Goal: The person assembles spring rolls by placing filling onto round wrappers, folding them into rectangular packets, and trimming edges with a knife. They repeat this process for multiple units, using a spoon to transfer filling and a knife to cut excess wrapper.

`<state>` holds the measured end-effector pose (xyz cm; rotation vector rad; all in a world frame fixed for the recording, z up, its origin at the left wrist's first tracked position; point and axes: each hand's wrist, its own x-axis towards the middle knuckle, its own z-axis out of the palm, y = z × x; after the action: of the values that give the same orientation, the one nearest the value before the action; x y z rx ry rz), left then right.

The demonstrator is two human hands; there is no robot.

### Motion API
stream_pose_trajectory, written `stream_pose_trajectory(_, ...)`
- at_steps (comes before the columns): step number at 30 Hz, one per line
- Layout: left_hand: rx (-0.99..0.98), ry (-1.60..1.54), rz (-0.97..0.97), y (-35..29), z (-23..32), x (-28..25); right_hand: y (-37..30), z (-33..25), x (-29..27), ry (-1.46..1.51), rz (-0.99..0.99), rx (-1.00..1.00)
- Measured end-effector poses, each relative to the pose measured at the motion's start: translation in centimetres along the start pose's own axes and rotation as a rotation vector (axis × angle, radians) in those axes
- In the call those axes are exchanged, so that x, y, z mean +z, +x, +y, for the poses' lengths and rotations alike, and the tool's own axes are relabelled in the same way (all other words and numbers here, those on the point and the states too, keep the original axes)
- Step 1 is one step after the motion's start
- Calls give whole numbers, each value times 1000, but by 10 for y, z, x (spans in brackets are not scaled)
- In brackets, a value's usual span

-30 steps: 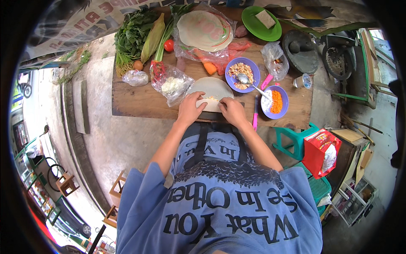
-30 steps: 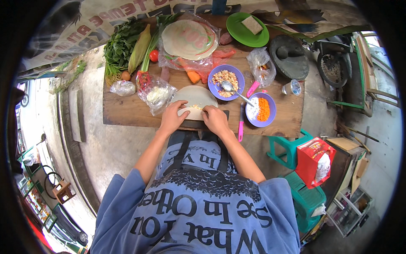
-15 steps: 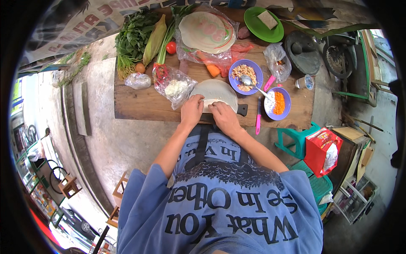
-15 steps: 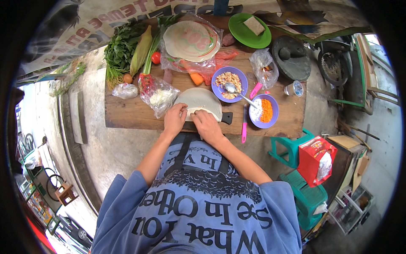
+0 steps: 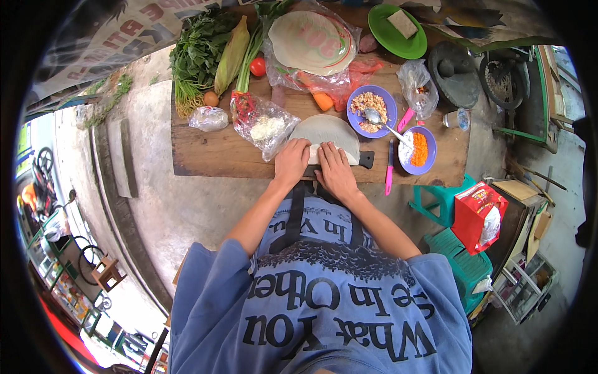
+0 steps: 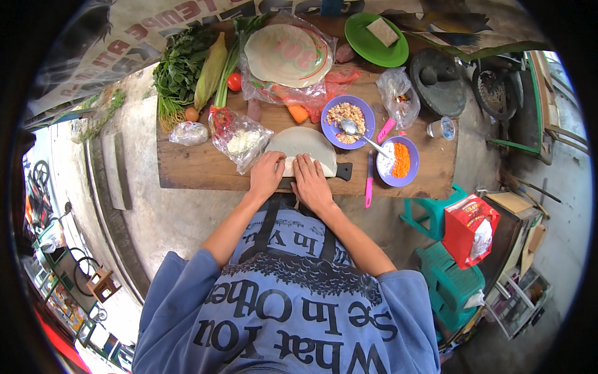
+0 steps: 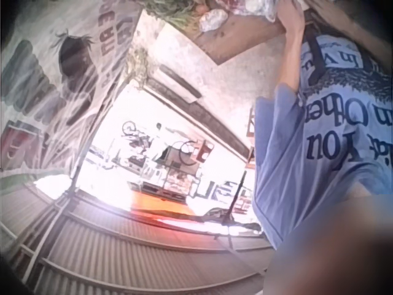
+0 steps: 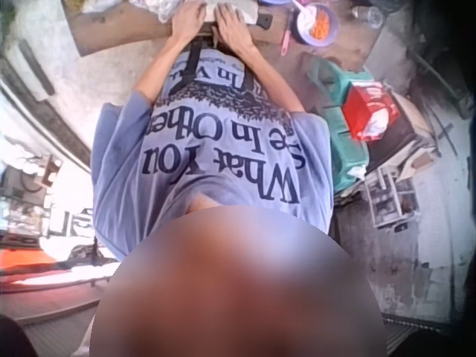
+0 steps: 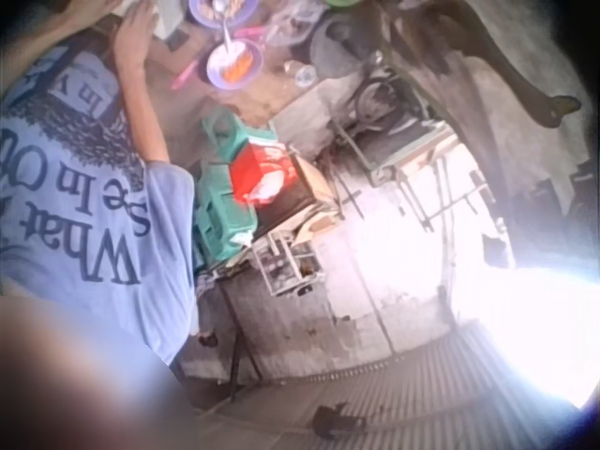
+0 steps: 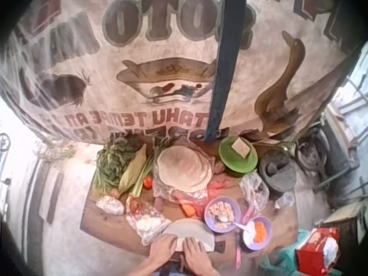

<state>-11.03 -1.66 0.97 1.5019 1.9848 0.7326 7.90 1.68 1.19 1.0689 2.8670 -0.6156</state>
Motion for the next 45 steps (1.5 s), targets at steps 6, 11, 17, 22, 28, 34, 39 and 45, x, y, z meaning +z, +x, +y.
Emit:
stream_pose_trajectory(6,70,68,-18,1,0,-2,4,1,-2,-32,-12,0)
stream_pose_trajectory(11,101,83,22,0,-1,1,-7,-5,12,-54,-11,-32)
stream_pose_trajectory(17,164,115,-25,-11,3,2,-15,-3,30,-99,-16,-38)
stream_pose_trajectory(22,345,273,-365,-42,9,-2,-15,0,37,-132,-19,-39)
stream_pose_trajectory(28,287,398,-528,-47,0,1,-22,9,42,-23,59,15)
stream_pose_trajectory(34,292,449,-521,-49,-1,5,-28,16,44,-36,14,11)
stream_pose_trajectory(39,298,458,-506,-48,-2,6,-26,13,41,-40,-35,39)
stream_pose_trajectory(45,312,611,-443,-50,8,6,-22,9,15,16,-46,29)
